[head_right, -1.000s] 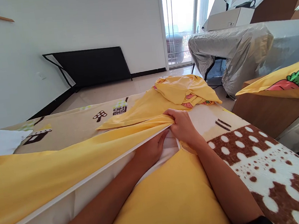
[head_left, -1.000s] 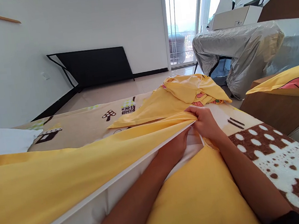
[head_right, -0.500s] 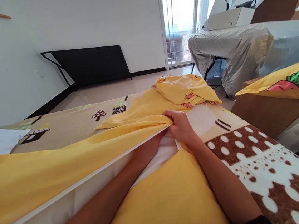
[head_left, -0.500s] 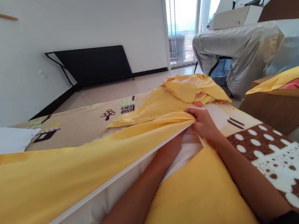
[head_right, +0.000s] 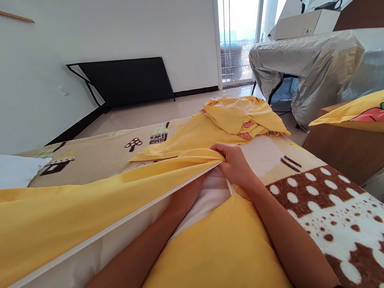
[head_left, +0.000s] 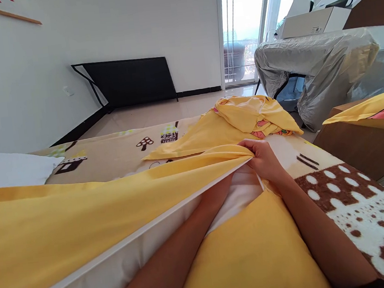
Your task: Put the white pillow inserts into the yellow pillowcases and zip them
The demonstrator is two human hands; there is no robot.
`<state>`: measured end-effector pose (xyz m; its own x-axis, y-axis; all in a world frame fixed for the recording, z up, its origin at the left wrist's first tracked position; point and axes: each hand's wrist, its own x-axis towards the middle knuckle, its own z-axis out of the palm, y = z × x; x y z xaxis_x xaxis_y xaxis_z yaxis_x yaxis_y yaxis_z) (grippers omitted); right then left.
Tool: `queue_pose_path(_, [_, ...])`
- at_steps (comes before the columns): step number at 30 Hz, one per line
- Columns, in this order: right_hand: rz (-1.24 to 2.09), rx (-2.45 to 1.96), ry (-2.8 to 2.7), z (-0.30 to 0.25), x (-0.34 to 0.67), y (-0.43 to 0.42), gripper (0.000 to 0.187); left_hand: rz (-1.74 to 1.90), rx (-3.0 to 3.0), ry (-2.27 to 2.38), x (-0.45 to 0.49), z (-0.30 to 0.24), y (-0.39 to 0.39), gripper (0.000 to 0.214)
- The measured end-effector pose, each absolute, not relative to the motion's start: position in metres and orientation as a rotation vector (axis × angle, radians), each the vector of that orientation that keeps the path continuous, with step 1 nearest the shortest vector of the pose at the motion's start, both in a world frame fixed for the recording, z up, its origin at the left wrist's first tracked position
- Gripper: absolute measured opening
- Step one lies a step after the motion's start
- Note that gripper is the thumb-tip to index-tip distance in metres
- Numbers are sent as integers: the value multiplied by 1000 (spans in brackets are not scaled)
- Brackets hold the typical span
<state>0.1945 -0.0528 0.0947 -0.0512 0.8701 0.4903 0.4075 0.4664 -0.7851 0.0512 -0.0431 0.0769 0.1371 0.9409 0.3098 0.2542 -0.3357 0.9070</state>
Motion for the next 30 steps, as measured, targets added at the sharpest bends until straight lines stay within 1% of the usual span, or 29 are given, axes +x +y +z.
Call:
queue_pose_path(4, [546, -1119, -1651, 96, 193, -54, 33, 1242, 1690, 1280, 55, 75, -45, 41])
queue_pose_path(11, [575, -1100, -1631, 93, 190, -53, 33, 1199, 1718, 1406, 64, 81, -52, 40])
queue_pose_path(21, [577, -1112, -1658, 92, 191, -51, 31, 1127, 1789, 1424, 65, 77, -49, 41])
queue_pose_path(26, [491, -1215, -1655, 97, 189, -55, 30, 998, 1911, 1403, 66, 79, -44, 41])
queue_pose_path(30, [439, -1253, -1681, 101, 187, -60, 28, 981, 1999, 1370, 66, 78, -40, 42])
